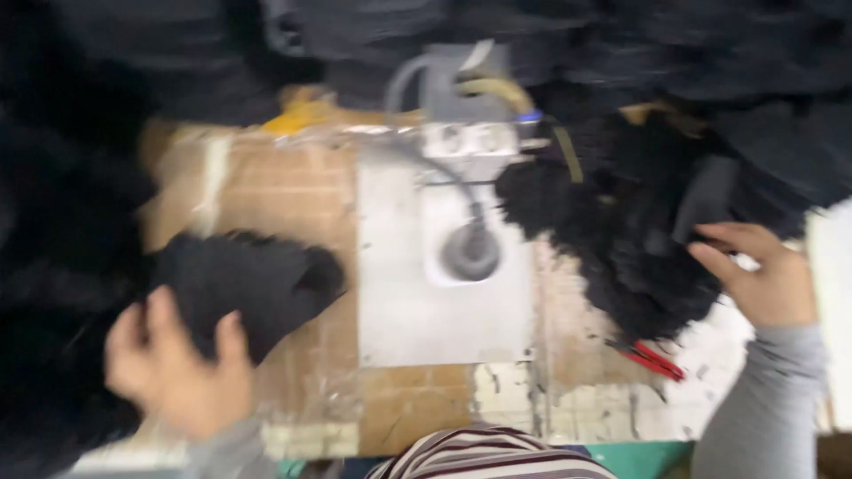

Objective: Operating an industrial machine to process and stack fabric face masks.

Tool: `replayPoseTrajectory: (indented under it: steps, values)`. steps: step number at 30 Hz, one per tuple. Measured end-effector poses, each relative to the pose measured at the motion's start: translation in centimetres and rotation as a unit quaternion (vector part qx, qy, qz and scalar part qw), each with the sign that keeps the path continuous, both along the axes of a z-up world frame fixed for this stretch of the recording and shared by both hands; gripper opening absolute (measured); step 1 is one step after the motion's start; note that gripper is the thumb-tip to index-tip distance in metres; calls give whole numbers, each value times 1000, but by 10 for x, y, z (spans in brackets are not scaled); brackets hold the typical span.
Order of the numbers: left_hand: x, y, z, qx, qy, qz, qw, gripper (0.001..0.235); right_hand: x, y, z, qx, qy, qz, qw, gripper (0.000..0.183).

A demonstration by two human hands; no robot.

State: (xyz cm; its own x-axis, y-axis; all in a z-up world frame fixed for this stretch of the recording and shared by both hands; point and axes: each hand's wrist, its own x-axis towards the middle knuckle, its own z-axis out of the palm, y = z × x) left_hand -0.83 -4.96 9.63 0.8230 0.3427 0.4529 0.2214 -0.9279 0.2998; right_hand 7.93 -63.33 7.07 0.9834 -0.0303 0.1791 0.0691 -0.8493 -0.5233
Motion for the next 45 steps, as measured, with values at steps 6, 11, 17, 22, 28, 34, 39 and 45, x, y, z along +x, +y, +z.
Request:
replayPoseTrajectory:
  steps: [6, 11, 17, 22, 28, 34, 39, 45]
  values:
    - [-8, -51, 5, -205, -6, -162, 965, 27, -33, 71, 56, -43, -81, -56, 994, 5]
    - [15, -141, 39, -430, 100, -431, 787, 47, -59, 166, 48, 322, 74, 136, 934, 15]
    - [7, -142, 10, -515, 176, -419, 727, 27, -52, 186, 8, 558, 293, 230, 742, 15]
    - [11, -108, 6, -328, 62, -473, 815, 22, -16, 172, 26, 255, 13, 356, 899, 14]
    - [4, -113, -83, -66, 90, -454, 884, 29, 37, 175, -22, -110, -212, 241, 941, 20]
    - [17, -139, -47, -206, 98, -344, 911, 54, 73, 177, -23, -203, -218, 214, 930, 25]
    - [27, -153, -69, -99, 109, -241, 959, 49, 36, 197, 4, -18, -181, 220, 958, 15]
    - [35, -151, -57, -65, 133, -235, 961, 54, 16, 221, -30, 213, 90, 191, 954, 19]
